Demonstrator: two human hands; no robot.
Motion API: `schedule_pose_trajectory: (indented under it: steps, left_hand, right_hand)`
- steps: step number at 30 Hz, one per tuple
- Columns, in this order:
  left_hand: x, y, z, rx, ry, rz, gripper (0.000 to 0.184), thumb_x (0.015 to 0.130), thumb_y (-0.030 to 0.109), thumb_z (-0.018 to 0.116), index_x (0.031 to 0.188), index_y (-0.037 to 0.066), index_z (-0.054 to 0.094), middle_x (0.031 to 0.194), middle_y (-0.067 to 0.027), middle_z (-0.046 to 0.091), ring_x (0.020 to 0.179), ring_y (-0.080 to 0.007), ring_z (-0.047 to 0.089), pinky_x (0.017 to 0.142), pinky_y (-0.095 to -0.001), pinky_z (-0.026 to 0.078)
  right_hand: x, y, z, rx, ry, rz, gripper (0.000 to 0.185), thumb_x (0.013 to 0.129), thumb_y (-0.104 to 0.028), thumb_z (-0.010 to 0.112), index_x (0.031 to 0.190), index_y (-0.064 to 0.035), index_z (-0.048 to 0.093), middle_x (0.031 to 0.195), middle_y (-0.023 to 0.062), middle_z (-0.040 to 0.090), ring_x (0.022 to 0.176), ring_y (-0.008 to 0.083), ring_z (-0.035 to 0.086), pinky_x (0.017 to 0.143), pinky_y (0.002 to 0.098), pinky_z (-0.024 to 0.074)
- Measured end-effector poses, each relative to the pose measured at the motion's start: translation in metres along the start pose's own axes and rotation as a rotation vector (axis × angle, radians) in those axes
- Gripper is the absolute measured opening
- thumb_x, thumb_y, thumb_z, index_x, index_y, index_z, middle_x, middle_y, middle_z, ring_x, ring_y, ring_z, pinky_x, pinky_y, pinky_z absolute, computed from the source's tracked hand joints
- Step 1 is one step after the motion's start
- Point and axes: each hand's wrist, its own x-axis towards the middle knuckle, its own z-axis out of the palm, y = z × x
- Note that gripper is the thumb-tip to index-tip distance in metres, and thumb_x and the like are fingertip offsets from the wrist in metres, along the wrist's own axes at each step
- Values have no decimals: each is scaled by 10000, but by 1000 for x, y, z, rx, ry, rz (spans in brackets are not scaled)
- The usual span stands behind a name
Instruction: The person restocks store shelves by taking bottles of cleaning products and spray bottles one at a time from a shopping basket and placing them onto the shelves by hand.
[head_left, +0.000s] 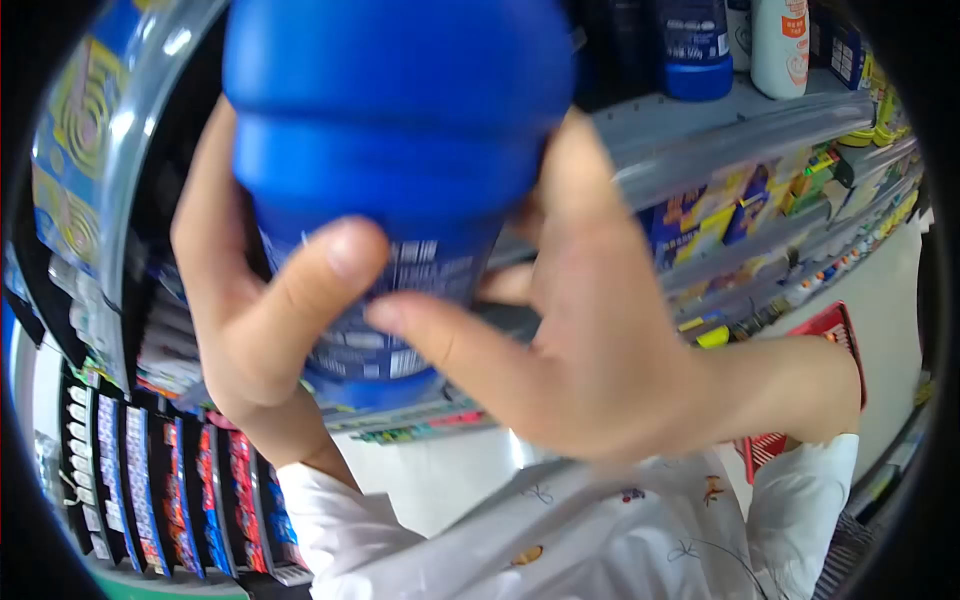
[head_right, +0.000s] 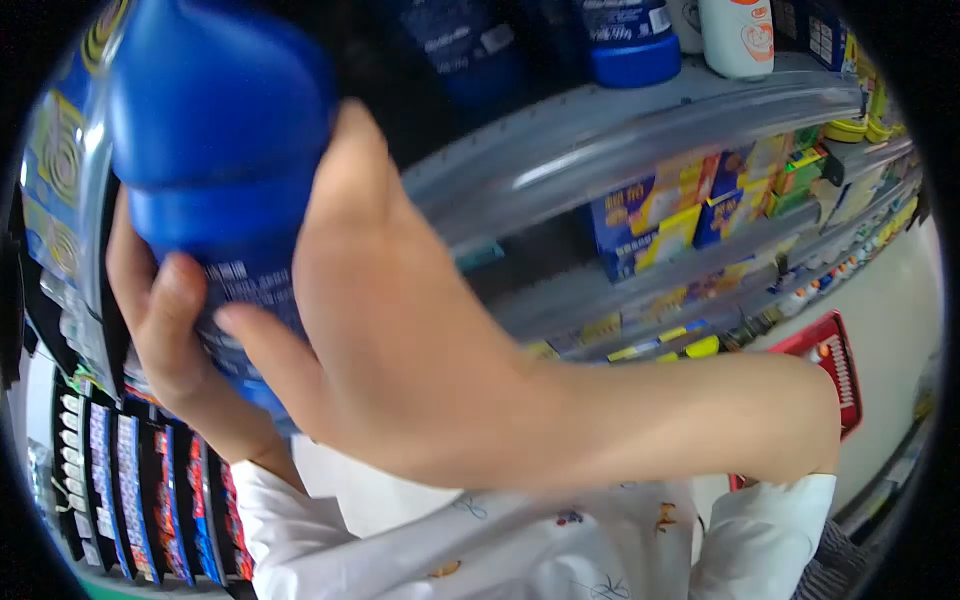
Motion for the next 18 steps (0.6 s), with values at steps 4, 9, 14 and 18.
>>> schedule_pose_trajectory:
  steps: [4, 9, 14, 18]
  left_hand:
    - [-28, -11, -25, 85, 19, 101, 711, 716, 222, 731, 1280, -78, 419, 1143, -178, 578, 1040, -246, 578, 920, -335, 450]
    - [-61, -13, -28, 200, -99, 227, 793, 670, 157, 829, 1307, -29, 395, 1131, -141, 579, 1016, -221, 583, 888, -331, 463]
    - [-100, -39, -4, 313, -346, 162, 798, 712, 247, 803, 1333, 3, 366, 1142, -244, 583, 967, -336, 644, 816, -382, 516]
    - [-110, -84, 18, 299, -503, -101, 726, 776, 380, 695, 1334, 29, 390, 931, -267, 645, 871, -406, 652, 782, -434, 516]
  right_hand:
    - [-7, -8, 7, -71, -91, -155, 695, 763, 69, 683, 1305, 41, 248, 1216, 176, 470, 1112, 249, 550, 889, 353, 515]
    - [-44, -12, -2, -328, -123, -143, 696, 794, 63, 653, 1338, 46, 219, 1286, 174, 412, 1189, 267, 478, 978, 391, 438]
    - [-116, 25, -18, -380, -13, 37, 842, 794, 64, 655, 1414, -28, 93, 1346, 162, 341, 1242, 264, 433, 964, 383, 451]
    - [-156, 72, -32, -266, 209, 248, 720, 823, 96, 580, 1391, -54, 164, 1320, 150, 378, 1208, 237, 462, 934, 357, 467]
